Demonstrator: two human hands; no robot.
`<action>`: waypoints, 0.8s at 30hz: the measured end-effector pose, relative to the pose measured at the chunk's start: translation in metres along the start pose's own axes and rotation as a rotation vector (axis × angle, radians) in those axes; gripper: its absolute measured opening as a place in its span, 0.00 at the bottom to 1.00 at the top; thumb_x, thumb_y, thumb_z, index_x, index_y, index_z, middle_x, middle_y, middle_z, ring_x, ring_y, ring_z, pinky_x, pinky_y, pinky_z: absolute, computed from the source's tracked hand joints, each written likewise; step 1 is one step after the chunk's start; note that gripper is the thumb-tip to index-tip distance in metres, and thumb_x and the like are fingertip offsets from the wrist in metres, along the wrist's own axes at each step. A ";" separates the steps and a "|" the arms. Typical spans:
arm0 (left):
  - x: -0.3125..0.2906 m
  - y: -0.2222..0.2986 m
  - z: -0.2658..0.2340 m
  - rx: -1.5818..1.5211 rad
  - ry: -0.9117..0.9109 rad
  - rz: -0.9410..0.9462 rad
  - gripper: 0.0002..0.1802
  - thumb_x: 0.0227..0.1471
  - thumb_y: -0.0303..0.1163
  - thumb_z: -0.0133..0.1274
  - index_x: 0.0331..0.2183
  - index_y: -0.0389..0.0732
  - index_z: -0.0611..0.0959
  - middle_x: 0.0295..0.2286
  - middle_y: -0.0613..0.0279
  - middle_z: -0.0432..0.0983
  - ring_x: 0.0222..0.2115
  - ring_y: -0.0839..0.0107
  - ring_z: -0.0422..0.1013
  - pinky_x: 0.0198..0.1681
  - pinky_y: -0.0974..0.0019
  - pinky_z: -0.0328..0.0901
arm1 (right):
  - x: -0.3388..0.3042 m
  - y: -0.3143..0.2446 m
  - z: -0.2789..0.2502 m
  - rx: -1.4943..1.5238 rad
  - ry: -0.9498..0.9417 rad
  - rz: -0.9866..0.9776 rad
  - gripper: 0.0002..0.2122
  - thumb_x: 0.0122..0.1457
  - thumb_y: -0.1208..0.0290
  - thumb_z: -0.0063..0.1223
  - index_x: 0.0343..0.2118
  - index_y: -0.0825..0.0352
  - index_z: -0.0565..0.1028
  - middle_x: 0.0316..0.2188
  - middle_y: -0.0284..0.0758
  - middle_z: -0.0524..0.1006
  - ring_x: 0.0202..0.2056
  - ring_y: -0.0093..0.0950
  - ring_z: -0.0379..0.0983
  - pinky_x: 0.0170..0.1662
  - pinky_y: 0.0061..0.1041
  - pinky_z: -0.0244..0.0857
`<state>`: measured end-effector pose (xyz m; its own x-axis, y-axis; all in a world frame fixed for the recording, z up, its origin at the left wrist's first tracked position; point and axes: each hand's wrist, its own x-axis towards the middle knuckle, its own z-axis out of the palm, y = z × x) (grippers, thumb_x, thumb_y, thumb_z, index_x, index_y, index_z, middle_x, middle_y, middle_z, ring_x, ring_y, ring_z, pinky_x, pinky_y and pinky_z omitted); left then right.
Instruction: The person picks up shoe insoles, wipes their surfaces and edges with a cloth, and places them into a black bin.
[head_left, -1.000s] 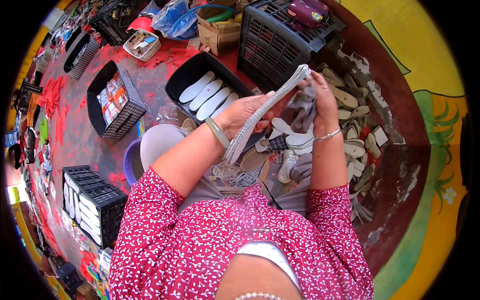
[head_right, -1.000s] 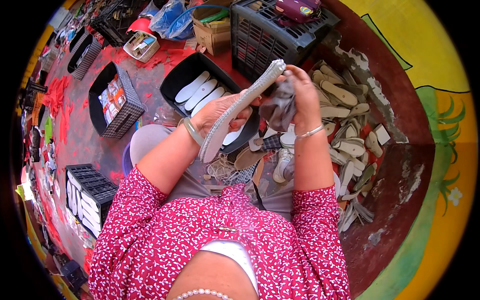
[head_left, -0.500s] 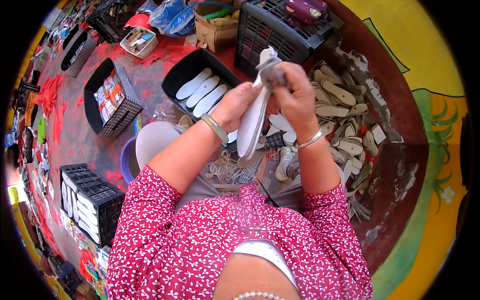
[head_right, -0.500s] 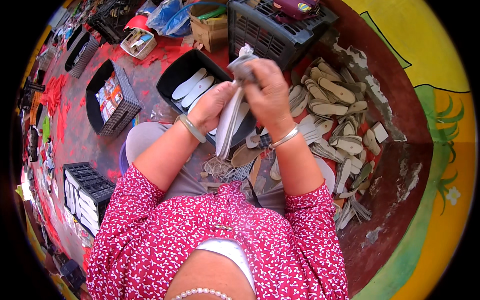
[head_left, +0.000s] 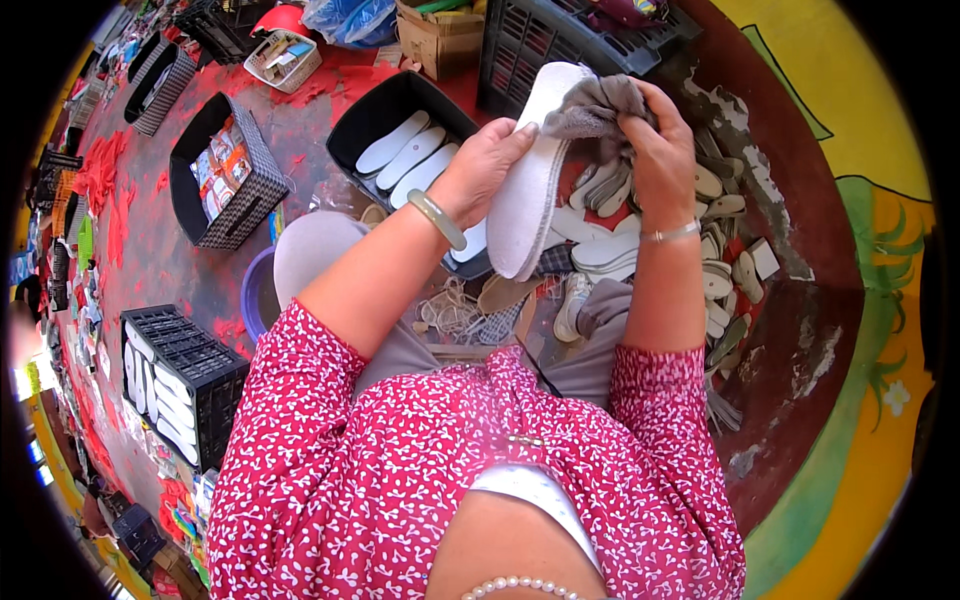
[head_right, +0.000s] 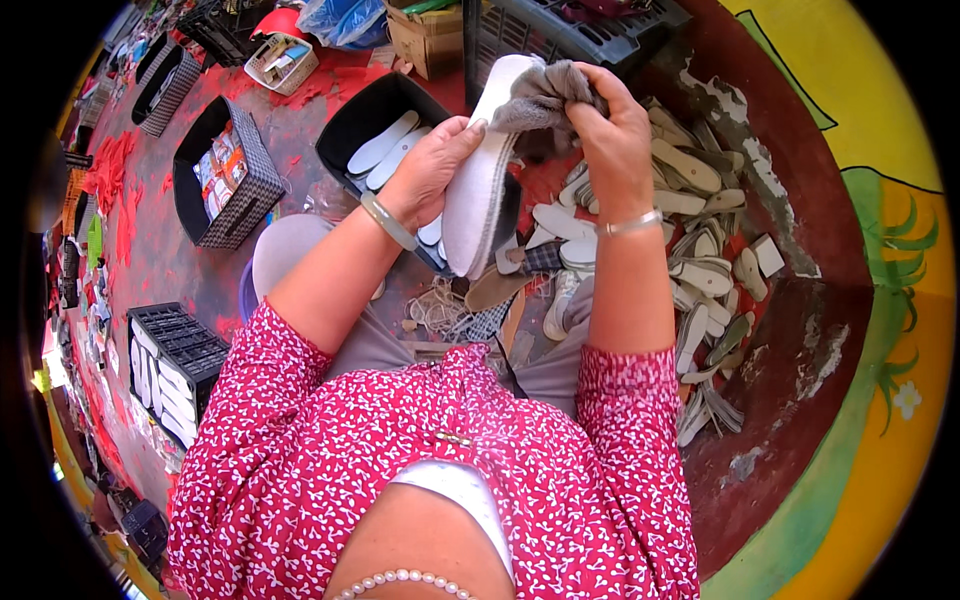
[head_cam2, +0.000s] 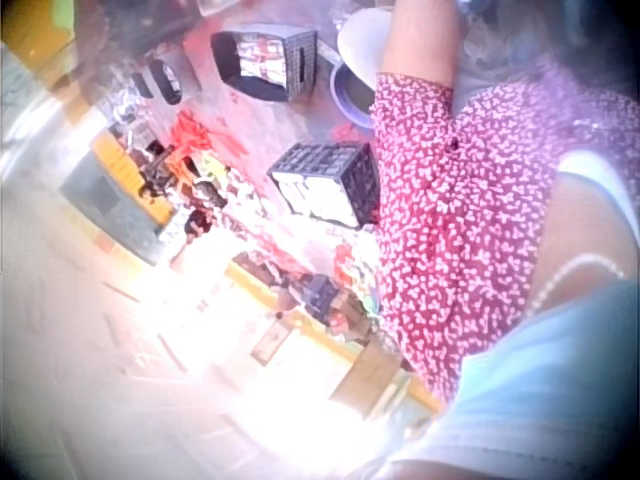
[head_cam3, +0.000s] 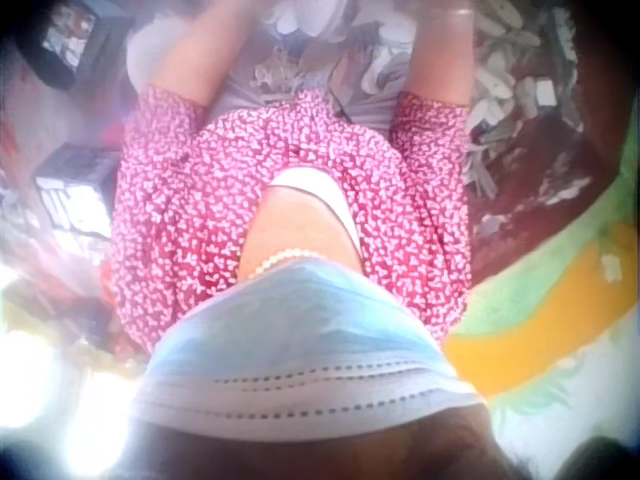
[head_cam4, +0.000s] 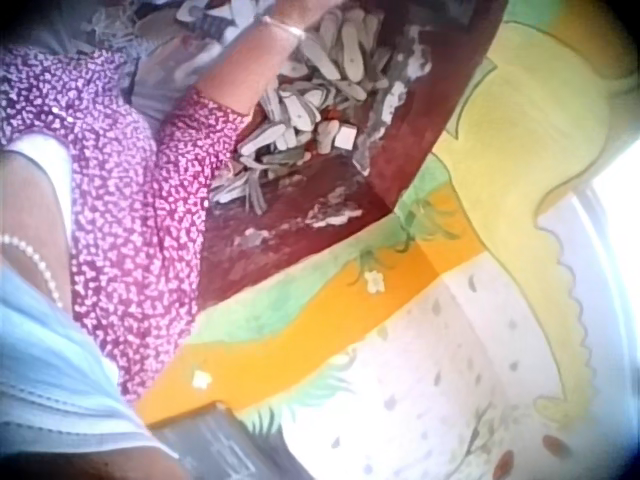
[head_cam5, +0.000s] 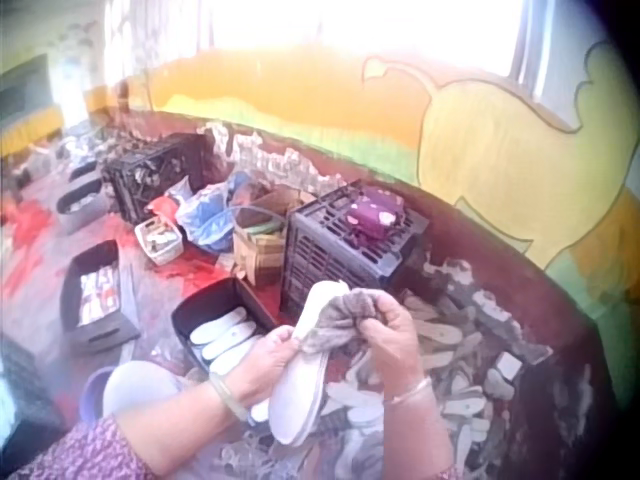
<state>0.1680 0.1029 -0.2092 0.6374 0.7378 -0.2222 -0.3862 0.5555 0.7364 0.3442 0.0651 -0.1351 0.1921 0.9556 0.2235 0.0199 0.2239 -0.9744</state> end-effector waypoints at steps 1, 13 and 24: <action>0.003 -0.002 0.001 0.004 -0.001 0.005 0.13 0.57 0.37 0.46 0.39 0.39 0.70 0.31 0.63 0.73 0.30 0.75 0.71 0.35 0.69 0.69 | 0.003 0.010 0.000 0.031 0.009 0.008 0.15 0.50 0.85 0.39 0.42 0.72 0.71 0.33 0.29 0.74 0.31 0.17 0.71 0.34 0.15 0.66; 0.012 0.030 -0.053 -0.385 0.351 0.077 0.13 0.59 0.37 0.41 0.39 0.38 0.72 0.31 0.56 0.73 0.31 0.62 0.72 0.37 0.55 0.68 | -0.066 0.010 0.062 -0.634 -0.380 -0.349 0.14 0.36 0.85 0.46 0.30 0.67 0.74 0.34 0.38 0.73 0.38 0.38 0.67 0.43 0.31 0.62; 0.015 0.027 -0.047 -0.492 0.422 0.080 0.18 0.59 0.38 0.39 0.45 0.34 0.69 0.40 0.54 0.71 0.40 0.58 0.69 0.48 0.51 0.62 | -0.054 -0.034 0.028 -0.272 -0.445 -0.201 0.15 0.38 0.89 0.44 0.32 0.70 0.74 0.37 0.39 0.73 0.40 0.29 0.70 0.45 0.24 0.63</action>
<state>0.1359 0.1472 -0.2222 0.3162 0.8157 -0.4844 -0.7457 0.5294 0.4046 0.3059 0.0115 -0.1138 -0.2728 0.9011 0.3370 0.2771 0.4090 -0.8694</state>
